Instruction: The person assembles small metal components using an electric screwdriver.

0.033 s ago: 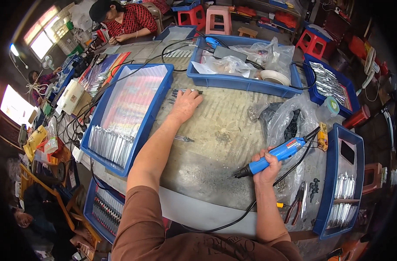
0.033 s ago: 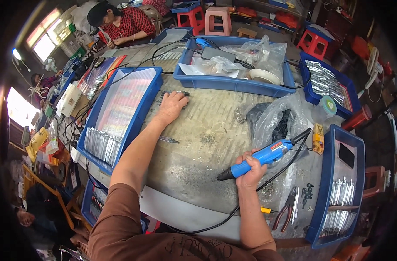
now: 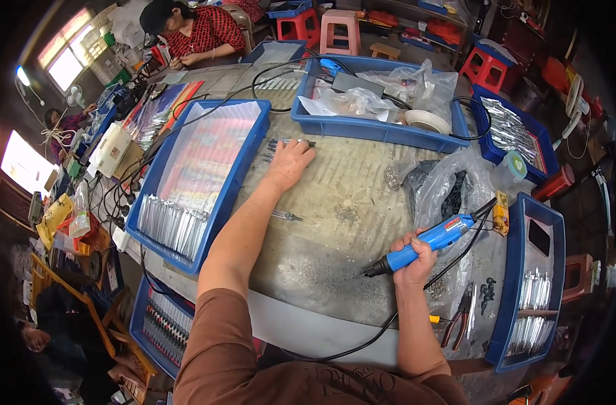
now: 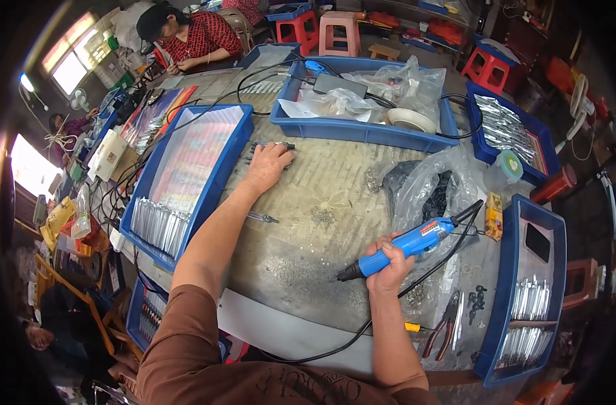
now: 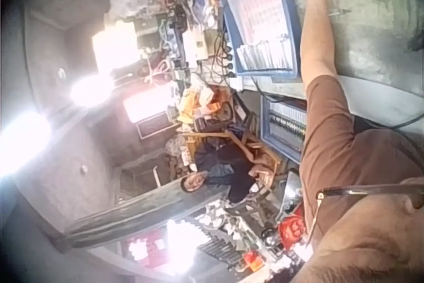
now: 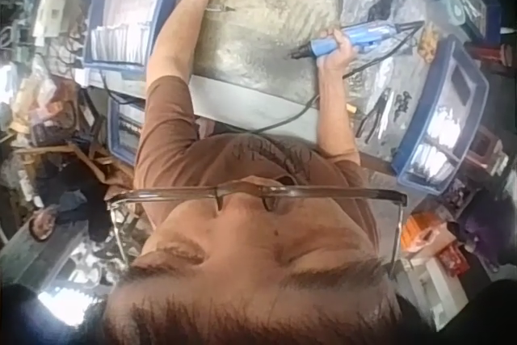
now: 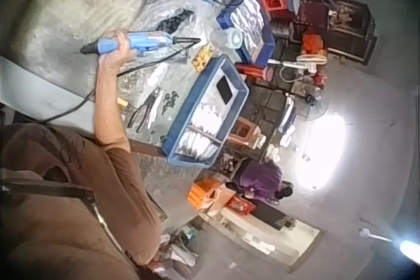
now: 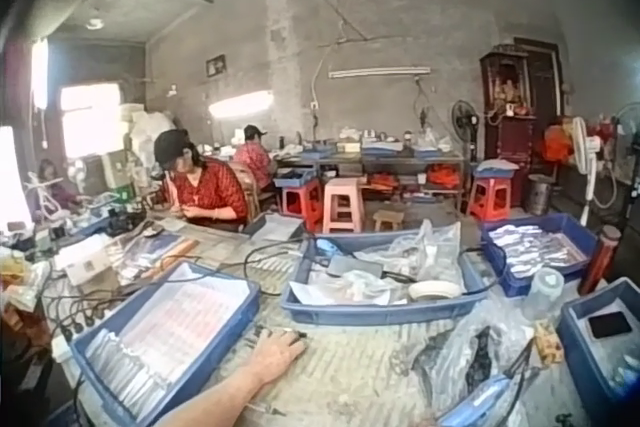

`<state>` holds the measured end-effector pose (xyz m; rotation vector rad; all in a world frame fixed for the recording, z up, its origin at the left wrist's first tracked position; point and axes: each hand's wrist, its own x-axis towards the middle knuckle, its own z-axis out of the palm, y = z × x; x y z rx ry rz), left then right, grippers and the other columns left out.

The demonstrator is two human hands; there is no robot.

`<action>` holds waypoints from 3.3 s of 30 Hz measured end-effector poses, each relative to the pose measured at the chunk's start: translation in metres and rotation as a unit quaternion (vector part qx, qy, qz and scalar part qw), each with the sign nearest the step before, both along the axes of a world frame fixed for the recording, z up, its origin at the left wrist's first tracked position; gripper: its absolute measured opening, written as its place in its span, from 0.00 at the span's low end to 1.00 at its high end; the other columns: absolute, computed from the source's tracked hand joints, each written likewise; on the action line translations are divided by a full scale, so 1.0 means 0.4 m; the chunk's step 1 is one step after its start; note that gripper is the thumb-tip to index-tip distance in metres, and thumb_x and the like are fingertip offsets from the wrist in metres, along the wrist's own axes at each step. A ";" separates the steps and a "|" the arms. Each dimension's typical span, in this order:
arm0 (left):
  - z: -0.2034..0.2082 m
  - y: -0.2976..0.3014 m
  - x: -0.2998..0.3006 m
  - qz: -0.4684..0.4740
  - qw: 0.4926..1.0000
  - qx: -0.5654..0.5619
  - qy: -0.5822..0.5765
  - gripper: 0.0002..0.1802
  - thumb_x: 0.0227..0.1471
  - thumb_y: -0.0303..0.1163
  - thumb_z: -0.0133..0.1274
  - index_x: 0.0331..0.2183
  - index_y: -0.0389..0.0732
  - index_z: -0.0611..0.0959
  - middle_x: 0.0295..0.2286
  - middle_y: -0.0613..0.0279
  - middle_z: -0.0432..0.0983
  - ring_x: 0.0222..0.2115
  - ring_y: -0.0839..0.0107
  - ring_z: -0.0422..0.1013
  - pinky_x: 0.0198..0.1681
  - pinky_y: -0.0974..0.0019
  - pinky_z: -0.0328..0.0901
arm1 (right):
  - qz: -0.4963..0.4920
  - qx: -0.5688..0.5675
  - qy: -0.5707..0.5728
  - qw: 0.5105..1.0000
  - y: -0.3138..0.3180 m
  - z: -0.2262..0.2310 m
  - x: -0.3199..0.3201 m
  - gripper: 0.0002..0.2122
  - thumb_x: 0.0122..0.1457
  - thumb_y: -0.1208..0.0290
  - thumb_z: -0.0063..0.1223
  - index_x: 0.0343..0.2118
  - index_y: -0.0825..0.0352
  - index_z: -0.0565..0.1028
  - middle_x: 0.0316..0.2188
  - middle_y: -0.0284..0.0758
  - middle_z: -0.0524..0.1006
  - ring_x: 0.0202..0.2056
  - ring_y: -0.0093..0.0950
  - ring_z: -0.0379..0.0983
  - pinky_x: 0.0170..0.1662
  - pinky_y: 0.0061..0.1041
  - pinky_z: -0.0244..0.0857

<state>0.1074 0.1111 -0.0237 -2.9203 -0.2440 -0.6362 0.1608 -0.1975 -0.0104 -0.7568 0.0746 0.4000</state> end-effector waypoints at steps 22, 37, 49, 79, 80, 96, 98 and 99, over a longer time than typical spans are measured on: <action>0.039 -0.140 -0.179 -0.045 0.993 -0.049 0.095 0.08 0.37 0.28 0.47 0.27 0.45 0.74 0.26 0.67 0.68 0.32 0.68 0.63 0.36 0.64 0.54 | 0.023 -0.011 -0.022 0.999 0.000 -0.012 0.003 0.14 0.38 0.75 0.47 0.33 0.65 0.63 0.18 0.34 0.64 0.19 0.28 0.61 0.24 0.26 0.58; 0.062 0.035 0.022 0.081 0.988 -0.125 -0.044 0.08 0.39 0.31 0.52 0.29 0.45 0.77 0.29 0.65 0.69 0.36 0.63 0.64 0.35 0.56 0.58 | 0.017 -0.003 0.005 1.000 -0.002 -0.002 0.000 0.15 0.37 0.77 0.47 0.32 0.67 0.63 0.18 0.36 0.65 0.18 0.28 0.62 0.23 0.26 0.60; 0.045 0.041 0.060 0.006 0.998 0.063 -0.006 0.08 0.36 0.25 0.44 0.25 0.45 0.75 0.26 0.67 0.65 0.33 0.68 0.62 0.34 0.62 0.54 | 0.008 -0.027 -0.006 1.000 0.001 -0.009 0.001 0.14 0.38 0.75 0.47 0.32 0.66 0.63 0.18 0.35 0.63 0.18 0.28 0.61 0.23 0.25 0.59; 0.103 -0.180 -0.251 0.017 0.998 -0.035 -0.039 0.08 0.39 0.27 0.50 0.28 0.42 0.74 0.28 0.63 0.69 0.30 0.66 0.64 0.33 0.63 0.56 | 0.007 -0.013 0.005 1.000 0.001 -0.006 0.005 0.16 0.36 0.76 0.47 0.32 0.68 0.62 0.18 0.36 0.64 0.17 0.28 0.62 0.23 0.26 0.61; 0.103 -0.142 -0.231 0.037 0.997 -0.037 -0.051 0.08 0.39 0.27 0.50 0.29 0.41 0.74 0.28 0.62 0.70 0.31 0.65 0.65 0.33 0.63 0.57 | 0.010 -0.011 0.004 1.000 0.003 -0.005 0.004 0.16 0.36 0.76 0.47 0.32 0.68 0.62 0.18 0.36 0.64 0.17 0.28 0.62 0.23 0.26 0.61; 0.009 0.049 -0.012 0.133 0.986 -0.105 0.008 0.09 0.43 0.30 0.49 0.31 0.42 0.73 0.30 0.62 0.69 0.36 0.62 0.64 0.36 0.59 0.57 | 0.008 -0.021 -0.001 1.000 0.001 -0.004 0.001 0.14 0.38 0.75 0.47 0.32 0.66 0.63 0.18 0.35 0.64 0.18 0.28 0.61 0.23 0.25 0.59; 0.005 0.059 -0.015 0.120 0.987 -0.109 0.004 0.08 0.43 0.30 0.49 0.31 0.42 0.73 0.30 0.62 0.69 0.35 0.62 0.64 0.36 0.59 0.57 | 0.005 -0.023 -0.002 1.000 0.004 0.000 0.001 0.15 0.37 0.76 0.47 0.32 0.66 0.63 0.18 0.36 0.64 0.18 0.28 0.62 0.23 0.25 0.60; 0.003 0.062 -0.018 0.111 0.989 -0.099 0.003 0.08 0.42 0.29 0.49 0.30 0.42 0.72 0.30 0.62 0.69 0.35 0.62 0.64 0.36 0.59 0.57 | 0.004 -0.023 -0.001 1.000 0.004 -0.001 0.000 0.15 0.37 0.76 0.47 0.32 0.66 0.63 0.18 0.36 0.64 0.18 0.28 0.62 0.23 0.25 0.60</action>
